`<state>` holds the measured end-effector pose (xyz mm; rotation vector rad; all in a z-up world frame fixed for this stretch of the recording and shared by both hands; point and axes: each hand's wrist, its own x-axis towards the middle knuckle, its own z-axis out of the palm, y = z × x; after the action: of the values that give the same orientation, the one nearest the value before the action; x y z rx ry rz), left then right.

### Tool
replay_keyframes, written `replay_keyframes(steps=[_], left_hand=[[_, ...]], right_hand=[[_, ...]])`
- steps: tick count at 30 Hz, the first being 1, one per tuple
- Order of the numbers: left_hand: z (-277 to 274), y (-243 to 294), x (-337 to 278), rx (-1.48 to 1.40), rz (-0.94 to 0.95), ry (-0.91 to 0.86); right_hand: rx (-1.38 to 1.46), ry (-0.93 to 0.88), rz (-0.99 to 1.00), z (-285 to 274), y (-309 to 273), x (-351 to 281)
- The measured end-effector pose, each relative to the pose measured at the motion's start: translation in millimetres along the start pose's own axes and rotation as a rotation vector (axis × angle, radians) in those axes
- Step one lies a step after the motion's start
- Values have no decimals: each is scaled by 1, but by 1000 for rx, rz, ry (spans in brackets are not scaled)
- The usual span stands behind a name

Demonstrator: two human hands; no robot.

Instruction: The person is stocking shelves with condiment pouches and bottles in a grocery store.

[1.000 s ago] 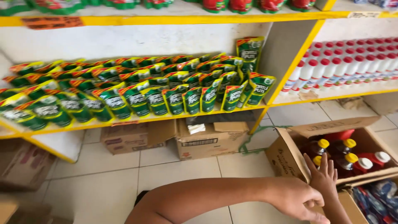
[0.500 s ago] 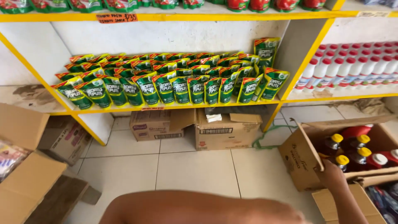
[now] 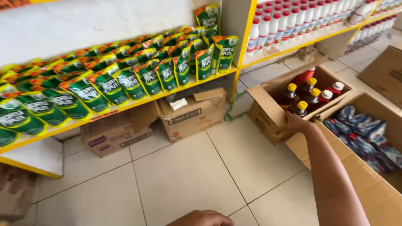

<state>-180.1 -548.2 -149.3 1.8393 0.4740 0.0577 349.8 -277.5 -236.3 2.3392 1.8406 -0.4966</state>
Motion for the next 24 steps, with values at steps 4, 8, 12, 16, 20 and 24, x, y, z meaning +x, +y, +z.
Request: replay_keyframes(steps=[4, 8, 12, 16, 20, 24], left_hand=[[-1, -16, 2, 10, -80, 88], [-4, -43, 6, 55, -74, 137], [-3, -66, 17, 86, -63, 175], [0, -65, 27, 92, -56, 170], [3, -64, 28, 81, -150, 223], [-2, -70, 25, 81, -146, 240]], right_hand=[[375, -78, -124, -12, 27, 3], [836, -96, -107, -15, 29, -7], [1441, -267, -153, 4, 54, 37], [414, 288, -81, 23, 16, 40], [120, 522, 11, 29, -32, 13], [25, 597, 21, 41, -40, 1]])
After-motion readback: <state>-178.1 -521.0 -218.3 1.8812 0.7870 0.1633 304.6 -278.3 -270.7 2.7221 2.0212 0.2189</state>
